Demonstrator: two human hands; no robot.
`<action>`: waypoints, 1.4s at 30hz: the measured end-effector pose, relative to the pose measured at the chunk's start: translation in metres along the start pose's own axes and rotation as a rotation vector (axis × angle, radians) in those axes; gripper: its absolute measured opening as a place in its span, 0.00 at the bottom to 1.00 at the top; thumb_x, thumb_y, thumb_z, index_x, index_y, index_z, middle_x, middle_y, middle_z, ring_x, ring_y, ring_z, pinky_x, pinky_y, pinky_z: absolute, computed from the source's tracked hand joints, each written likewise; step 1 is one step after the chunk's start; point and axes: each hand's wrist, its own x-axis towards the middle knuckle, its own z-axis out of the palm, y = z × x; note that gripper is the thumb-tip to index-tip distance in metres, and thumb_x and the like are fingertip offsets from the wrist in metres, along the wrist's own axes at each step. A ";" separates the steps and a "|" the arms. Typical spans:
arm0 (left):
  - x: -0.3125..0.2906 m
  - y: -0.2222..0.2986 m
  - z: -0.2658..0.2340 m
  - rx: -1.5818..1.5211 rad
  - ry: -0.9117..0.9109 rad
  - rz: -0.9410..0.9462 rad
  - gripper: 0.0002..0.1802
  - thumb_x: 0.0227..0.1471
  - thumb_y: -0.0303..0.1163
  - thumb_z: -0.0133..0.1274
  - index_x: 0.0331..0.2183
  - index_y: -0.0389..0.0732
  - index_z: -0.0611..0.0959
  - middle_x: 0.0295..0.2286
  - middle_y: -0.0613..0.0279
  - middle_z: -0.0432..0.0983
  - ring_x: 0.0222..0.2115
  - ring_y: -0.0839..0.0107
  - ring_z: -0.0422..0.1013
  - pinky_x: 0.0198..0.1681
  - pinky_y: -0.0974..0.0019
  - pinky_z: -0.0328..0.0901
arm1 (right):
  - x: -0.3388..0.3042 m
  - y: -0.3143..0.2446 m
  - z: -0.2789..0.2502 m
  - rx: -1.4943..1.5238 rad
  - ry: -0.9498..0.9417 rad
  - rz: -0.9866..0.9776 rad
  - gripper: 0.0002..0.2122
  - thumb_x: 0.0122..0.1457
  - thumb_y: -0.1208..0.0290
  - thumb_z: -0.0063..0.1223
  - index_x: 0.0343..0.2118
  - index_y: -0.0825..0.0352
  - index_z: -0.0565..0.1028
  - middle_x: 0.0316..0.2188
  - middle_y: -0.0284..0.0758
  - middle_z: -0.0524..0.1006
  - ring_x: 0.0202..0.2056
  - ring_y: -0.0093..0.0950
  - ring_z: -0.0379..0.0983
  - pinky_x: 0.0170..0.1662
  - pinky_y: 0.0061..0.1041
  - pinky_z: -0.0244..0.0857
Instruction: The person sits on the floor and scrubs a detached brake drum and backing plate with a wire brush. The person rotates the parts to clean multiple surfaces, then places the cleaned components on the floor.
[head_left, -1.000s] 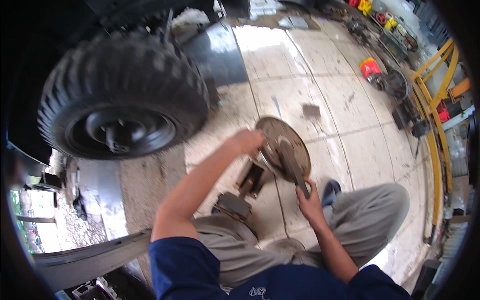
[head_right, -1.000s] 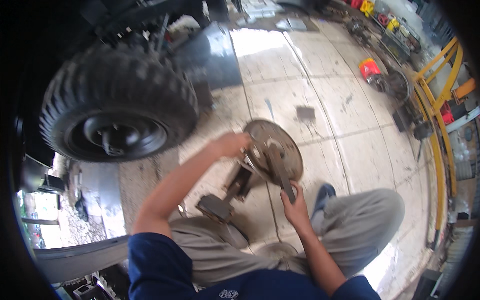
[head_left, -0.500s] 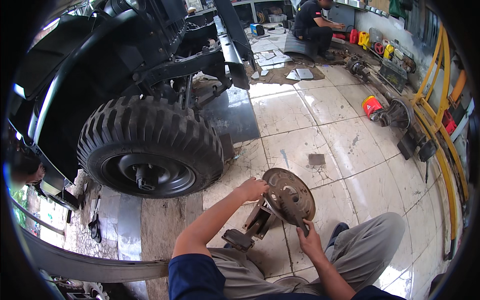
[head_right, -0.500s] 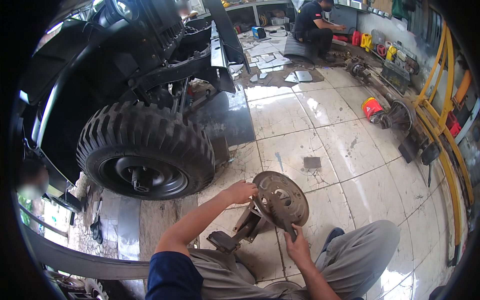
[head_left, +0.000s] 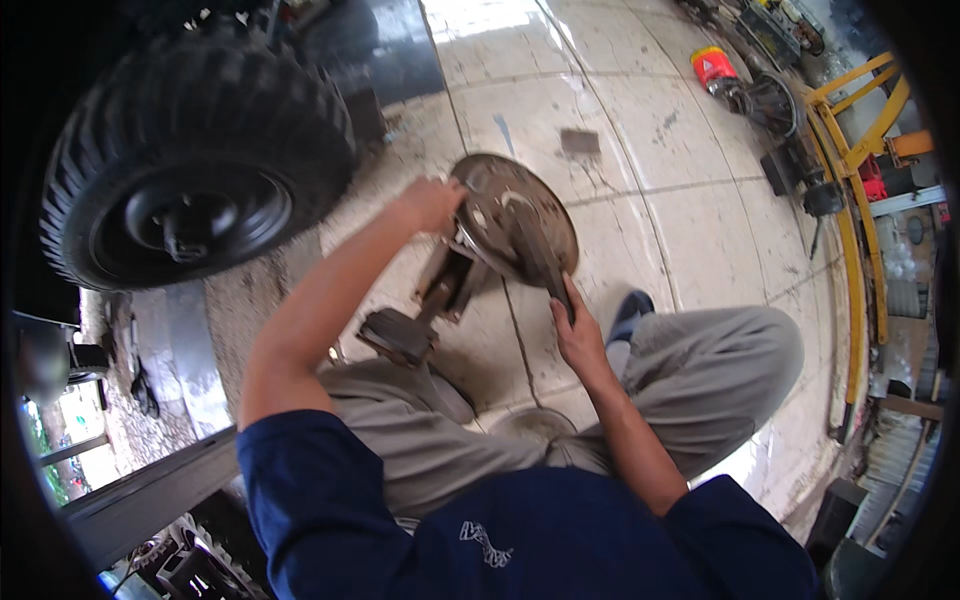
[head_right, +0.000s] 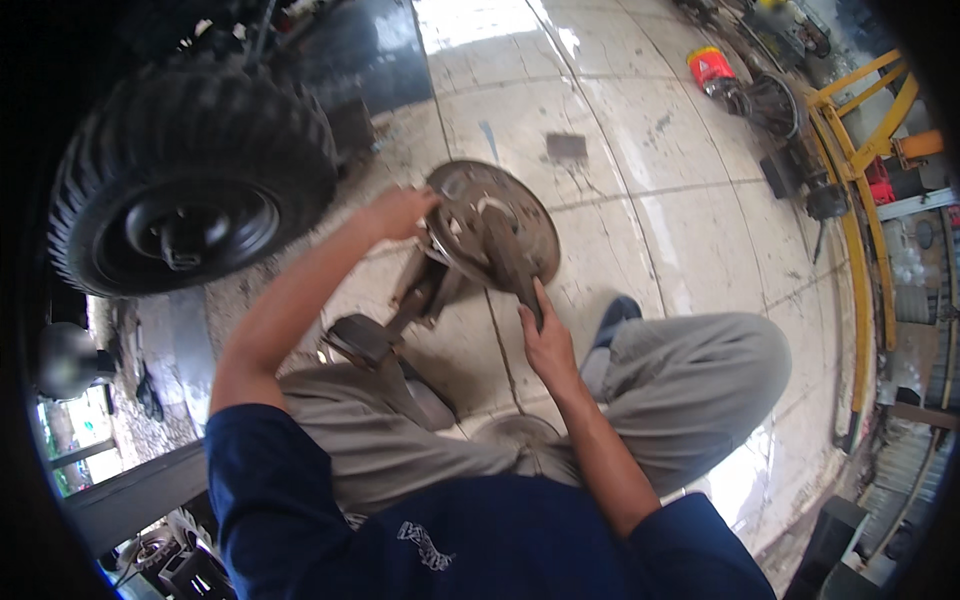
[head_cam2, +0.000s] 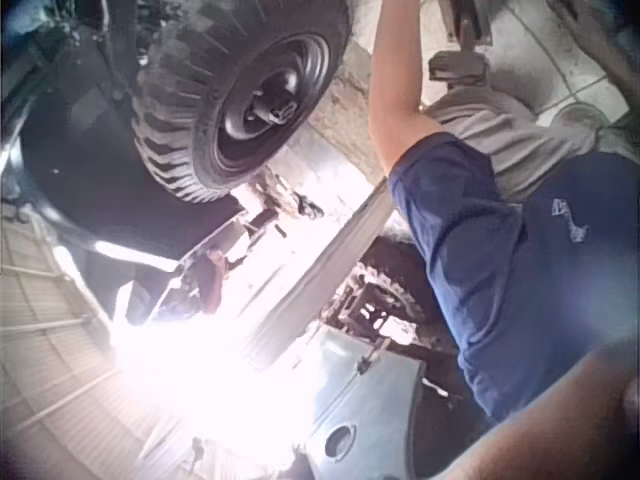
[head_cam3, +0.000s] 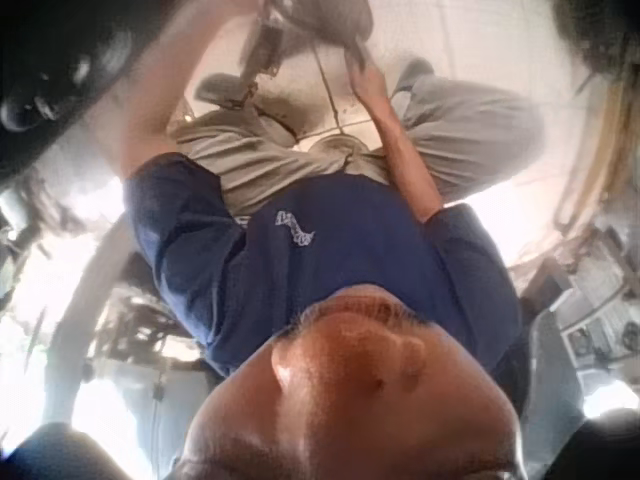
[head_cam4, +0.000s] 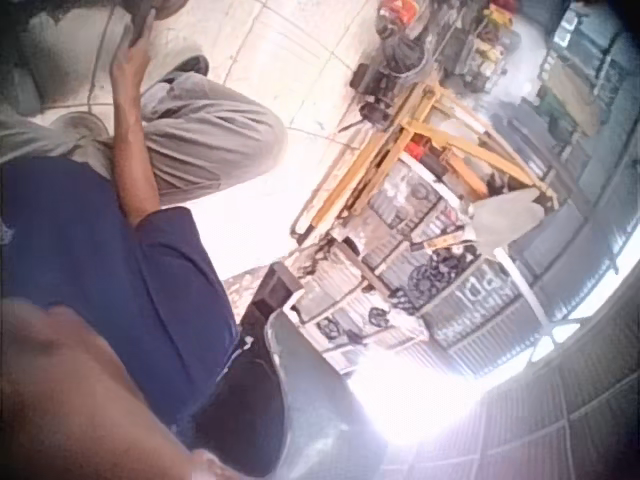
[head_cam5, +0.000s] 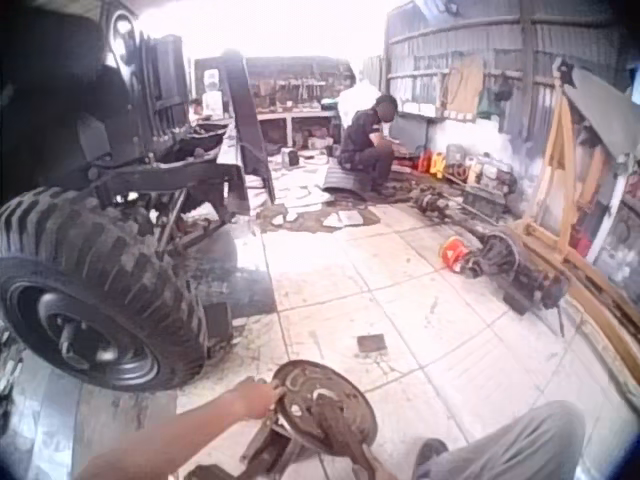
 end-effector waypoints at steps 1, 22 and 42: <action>-0.004 0.004 -0.001 0.013 0.001 0.013 0.39 0.46 0.43 0.66 0.58 0.45 0.70 0.52 0.55 0.69 0.50 0.53 0.72 0.51 0.50 0.68 | -0.003 0.000 -0.002 -0.007 -0.026 -0.008 0.27 0.67 0.54 0.47 0.67 0.54 0.61 0.41 0.55 0.79 0.42 0.52 0.78 0.45 0.41 0.69; -0.008 -0.003 -0.014 -0.051 0.027 0.007 0.35 0.49 0.37 0.64 0.57 0.44 0.69 0.49 0.57 0.67 0.46 0.53 0.75 0.46 0.51 0.71 | -0.002 0.003 0.010 -0.029 -0.152 -0.096 0.27 0.71 0.59 0.44 0.71 0.54 0.55 0.20 0.22 0.62 0.18 0.12 0.54 0.20 0.16 0.51; -0.007 -0.001 -0.015 0.018 0.064 0.053 0.34 0.49 0.41 0.65 0.55 0.42 0.70 0.47 0.56 0.70 0.45 0.55 0.76 0.45 0.53 0.73 | -0.007 -0.012 0.007 0.073 -0.200 0.236 0.27 0.70 0.56 0.44 0.69 0.55 0.58 0.49 0.51 0.77 0.50 0.40 0.76 0.54 0.31 0.65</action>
